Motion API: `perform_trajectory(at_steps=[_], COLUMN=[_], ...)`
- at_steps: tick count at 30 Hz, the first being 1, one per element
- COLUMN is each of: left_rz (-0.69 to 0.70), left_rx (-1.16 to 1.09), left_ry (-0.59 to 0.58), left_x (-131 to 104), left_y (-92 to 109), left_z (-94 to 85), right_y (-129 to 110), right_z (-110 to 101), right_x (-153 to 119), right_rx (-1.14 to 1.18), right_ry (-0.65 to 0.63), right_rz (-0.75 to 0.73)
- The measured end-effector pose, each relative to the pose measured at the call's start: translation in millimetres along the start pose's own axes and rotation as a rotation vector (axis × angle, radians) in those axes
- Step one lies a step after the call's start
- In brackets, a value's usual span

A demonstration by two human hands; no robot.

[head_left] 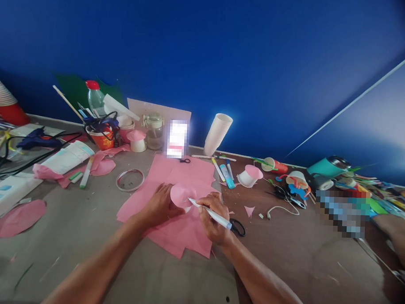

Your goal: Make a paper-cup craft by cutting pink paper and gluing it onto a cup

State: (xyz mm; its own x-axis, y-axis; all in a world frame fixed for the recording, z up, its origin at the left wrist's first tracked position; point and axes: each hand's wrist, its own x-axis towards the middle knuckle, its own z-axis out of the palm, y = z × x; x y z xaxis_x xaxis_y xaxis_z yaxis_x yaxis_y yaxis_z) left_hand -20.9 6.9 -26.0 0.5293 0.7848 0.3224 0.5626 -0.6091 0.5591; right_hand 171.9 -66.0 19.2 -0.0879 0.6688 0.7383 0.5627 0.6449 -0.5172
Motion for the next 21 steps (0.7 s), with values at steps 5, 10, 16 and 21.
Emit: perform_trajectory(at_steps=[5,10,16,21], left_rz=[-0.012,0.007,-0.007,-0.011], left_rx=[0.031,0.025,0.016,0.001], left_ry=[0.002,0.019,0.018,0.013], left_x=[-0.3,-0.7,-1.1,-1.2], left_y=[-2.1,-0.8,0.5,-1.3], left_z=[1.5,0.4,-0.2,1.0], right_y=[2.0,1.6,-2.0,-0.2], right_z=[0.6,1.0,2.0,2.6], right_x=[-1.6,-3.2,-2.0,-5.3], right_rx=[-0.037,-0.03,0.023,0.061], right_ry=[0.022,-0.007,-0.025,0.024], right_rz=[0.007,0.021,-0.029,-0.014])
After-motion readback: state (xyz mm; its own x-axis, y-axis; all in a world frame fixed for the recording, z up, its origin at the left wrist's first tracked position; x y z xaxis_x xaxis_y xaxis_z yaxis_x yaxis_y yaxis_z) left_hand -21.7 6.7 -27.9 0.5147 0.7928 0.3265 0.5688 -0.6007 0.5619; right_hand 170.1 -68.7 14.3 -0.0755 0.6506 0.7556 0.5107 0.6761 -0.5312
